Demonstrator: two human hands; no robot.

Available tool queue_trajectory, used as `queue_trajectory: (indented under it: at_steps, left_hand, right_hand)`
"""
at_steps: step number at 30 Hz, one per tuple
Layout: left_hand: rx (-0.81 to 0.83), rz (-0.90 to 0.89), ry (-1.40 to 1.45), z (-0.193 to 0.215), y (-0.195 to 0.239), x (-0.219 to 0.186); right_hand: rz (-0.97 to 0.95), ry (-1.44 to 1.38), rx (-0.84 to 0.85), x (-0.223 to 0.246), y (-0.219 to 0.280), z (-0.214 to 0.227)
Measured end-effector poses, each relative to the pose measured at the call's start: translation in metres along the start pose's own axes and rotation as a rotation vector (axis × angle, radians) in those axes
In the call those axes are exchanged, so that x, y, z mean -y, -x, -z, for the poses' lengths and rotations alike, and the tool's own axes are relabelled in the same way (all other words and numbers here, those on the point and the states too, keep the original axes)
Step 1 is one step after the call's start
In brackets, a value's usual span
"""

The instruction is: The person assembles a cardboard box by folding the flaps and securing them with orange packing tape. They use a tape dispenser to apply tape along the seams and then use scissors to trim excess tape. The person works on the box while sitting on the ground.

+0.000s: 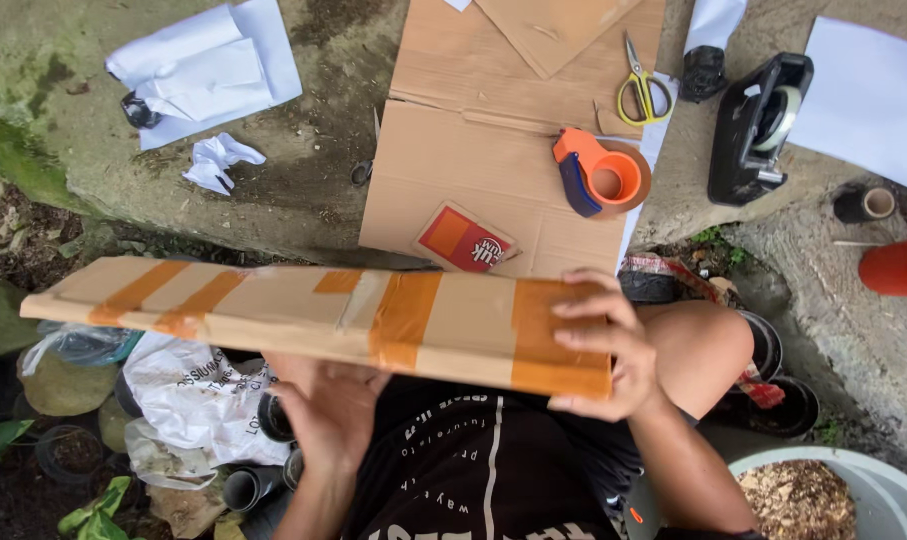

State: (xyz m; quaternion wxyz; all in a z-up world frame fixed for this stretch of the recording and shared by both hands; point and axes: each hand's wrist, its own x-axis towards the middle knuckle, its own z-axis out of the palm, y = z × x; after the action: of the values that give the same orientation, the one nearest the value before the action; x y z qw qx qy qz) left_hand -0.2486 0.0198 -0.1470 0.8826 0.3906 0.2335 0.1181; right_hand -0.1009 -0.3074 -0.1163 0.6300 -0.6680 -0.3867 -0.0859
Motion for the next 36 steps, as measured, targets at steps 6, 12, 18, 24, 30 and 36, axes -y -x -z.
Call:
queue_trajectory:
  at_steps: [6, 12, 18, 24, 30, 36]
  left_hand:
    - [-0.12, -0.183, -0.02, -0.055, -0.022, -0.048]
    - [0.055, -0.426, 0.102, -0.068, -0.082, -0.052]
    - [0.377, -0.408, -0.089, -0.07, -0.138, 0.04]
    - [0.729, -0.811, -0.325, -0.157, -0.179, 0.07]
    - [0.589, -0.909, -0.292, -0.234, -0.21, 0.045]
    - [0.543, -0.939, -0.48, -0.227, -0.214, 0.045]
  right_hand:
    - [0.208, 0.062, 0.03, 0.042, 0.003, -0.019]
    - [-0.288, 0.61, 0.161, 0.058, 0.001, -0.029]
    - [-0.312, 0.709, -0.144, 0.006, -0.032, -0.069]
    - [-0.095, 0.368, -0.511, -0.041, -0.11, -0.07]
    - [-0.335, 0.217, -0.679, -0.102, -0.167, -0.054]
    - [-0.193, 0.146, -0.666, -0.113, -0.158, -0.059]
